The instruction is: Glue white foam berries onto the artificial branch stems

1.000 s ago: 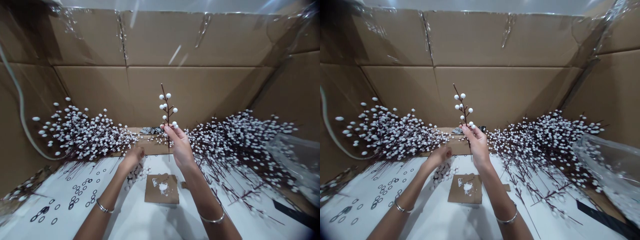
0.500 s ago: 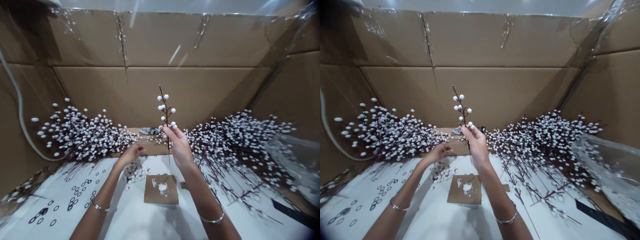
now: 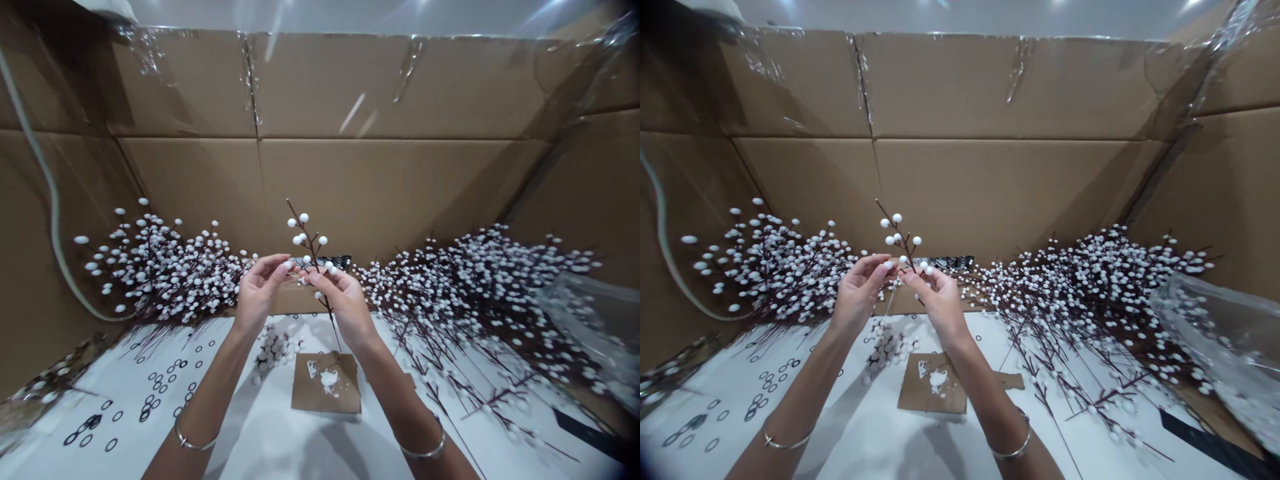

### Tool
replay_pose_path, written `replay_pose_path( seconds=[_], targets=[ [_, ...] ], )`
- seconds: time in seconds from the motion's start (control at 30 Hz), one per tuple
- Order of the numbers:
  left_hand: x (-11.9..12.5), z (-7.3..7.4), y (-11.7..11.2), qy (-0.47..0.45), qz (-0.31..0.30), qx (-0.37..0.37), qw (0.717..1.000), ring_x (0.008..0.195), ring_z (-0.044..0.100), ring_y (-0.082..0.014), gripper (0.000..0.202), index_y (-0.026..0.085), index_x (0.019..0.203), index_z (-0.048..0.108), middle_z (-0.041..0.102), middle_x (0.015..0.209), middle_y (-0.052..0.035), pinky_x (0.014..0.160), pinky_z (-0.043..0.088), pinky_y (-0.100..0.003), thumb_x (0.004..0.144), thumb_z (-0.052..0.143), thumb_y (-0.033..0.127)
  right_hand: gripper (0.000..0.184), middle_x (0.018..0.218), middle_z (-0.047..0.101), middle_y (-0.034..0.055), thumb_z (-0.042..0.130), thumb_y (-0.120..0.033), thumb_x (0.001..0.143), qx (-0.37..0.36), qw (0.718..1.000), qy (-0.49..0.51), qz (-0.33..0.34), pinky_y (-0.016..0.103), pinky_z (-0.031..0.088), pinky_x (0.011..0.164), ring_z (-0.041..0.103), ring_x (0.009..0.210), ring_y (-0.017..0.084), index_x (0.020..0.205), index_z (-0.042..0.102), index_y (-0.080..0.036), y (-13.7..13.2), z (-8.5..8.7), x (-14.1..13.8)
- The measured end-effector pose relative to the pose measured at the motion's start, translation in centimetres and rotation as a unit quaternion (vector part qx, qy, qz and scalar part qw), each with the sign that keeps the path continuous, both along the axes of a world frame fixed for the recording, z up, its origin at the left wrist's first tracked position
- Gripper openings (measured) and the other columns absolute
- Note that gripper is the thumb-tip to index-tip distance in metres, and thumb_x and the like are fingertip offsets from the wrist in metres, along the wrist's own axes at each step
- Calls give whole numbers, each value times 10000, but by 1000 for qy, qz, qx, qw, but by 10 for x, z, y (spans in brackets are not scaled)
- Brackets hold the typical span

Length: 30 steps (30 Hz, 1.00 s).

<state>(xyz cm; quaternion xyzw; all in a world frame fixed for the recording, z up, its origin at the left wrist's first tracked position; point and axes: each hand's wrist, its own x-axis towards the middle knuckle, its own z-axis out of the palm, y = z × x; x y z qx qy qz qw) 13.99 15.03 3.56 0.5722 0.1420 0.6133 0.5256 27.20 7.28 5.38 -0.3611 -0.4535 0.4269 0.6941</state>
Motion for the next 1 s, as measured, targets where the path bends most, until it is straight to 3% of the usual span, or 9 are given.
replay_pose_path(
  seconds=[0.17,0.3,0.67,1.0],
  targets=[
    [5,1,-10,-26,32,-28,999,871,693,-128,210,178,980,719,735,957,-55,827,535,-214,796,750,276,145,986,742,25,738,-332,773,30,999,-13,2,308,471,941,667,990,176,855,736,-213,1,-4,-7],
    [9,3,-16,-34,18,-42,998,805,692,-104,201,176,966,722,742,927,-42,813,533,-197,796,753,278,162,1004,736,33,721,-339,793,42,998,-34,-18,339,460,960,660,1015,195,901,724,-218,3,-9,-8],
    [13,-1,-19,-44,13,-54,998,852,690,-117,191,171,955,725,740,956,-46,831,532,-211,792,755,265,159,895,696,24,691,-356,817,52,995,-56,-64,314,474,857,638,895,179,847,673,-201,4,-13,-8],
    [10,1,-20,-12,51,-17,998,841,708,-147,170,175,913,727,747,931,-49,824,551,-258,774,765,266,170,874,667,22,672,-366,828,56,990,-109,-68,302,458,813,610,849,175,839,653,-197,1,-10,-4]
  ],
)
